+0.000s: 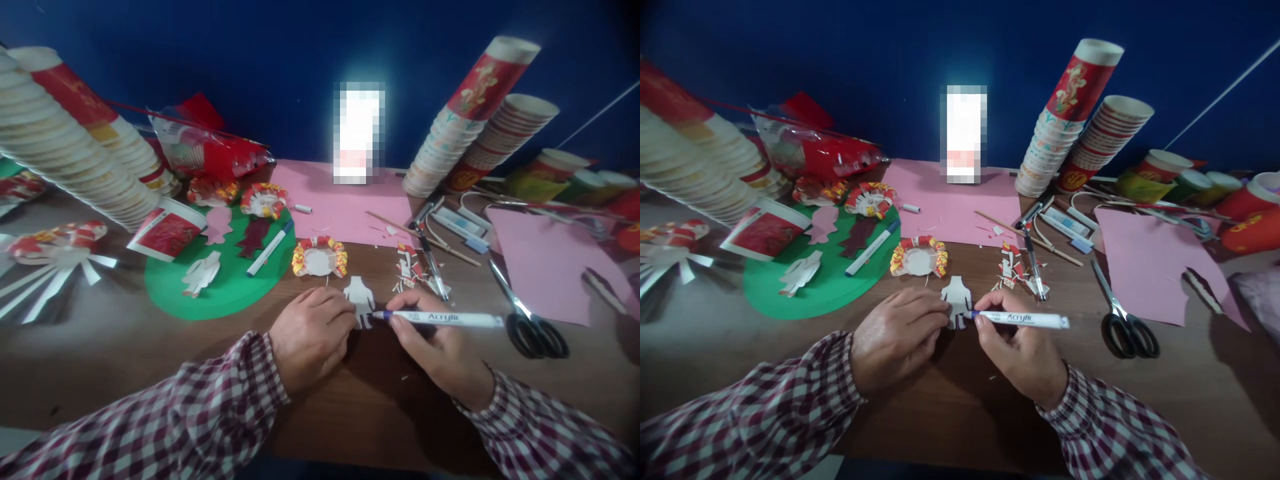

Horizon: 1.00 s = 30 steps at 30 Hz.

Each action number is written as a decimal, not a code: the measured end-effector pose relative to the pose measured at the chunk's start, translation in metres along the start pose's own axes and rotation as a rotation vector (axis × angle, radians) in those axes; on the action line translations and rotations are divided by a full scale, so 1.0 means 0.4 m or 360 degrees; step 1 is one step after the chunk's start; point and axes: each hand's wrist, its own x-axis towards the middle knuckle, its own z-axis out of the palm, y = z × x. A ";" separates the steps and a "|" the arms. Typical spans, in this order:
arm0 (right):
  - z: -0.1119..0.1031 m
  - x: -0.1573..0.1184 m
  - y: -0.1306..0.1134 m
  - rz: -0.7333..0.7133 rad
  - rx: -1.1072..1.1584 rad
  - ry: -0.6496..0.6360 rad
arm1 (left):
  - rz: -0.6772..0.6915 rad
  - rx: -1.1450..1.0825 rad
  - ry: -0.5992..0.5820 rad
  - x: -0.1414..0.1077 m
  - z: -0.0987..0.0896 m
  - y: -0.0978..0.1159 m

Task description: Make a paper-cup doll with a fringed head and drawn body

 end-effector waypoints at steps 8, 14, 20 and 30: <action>0.004 -0.001 0.000 -0.0088 -0.0199 -0.0053 | -0.0003 0.0012 -0.0020 0.000 0.002 0.001; 0.005 0.000 0.004 -0.0081 -0.0264 -0.0070 | -0.0010 0.0023 -0.0068 0.003 -0.003 0.004; 0.005 -0.002 0.006 -0.0132 -0.0274 -0.0096 | -0.0029 0.0018 -0.0060 0.002 -0.003 0.007; 0.004 0.000 0.004 -0.0129 -0.0324 -0.0098 | -0.0026 0.0043 -0.0096 0.002 -0.003 0.007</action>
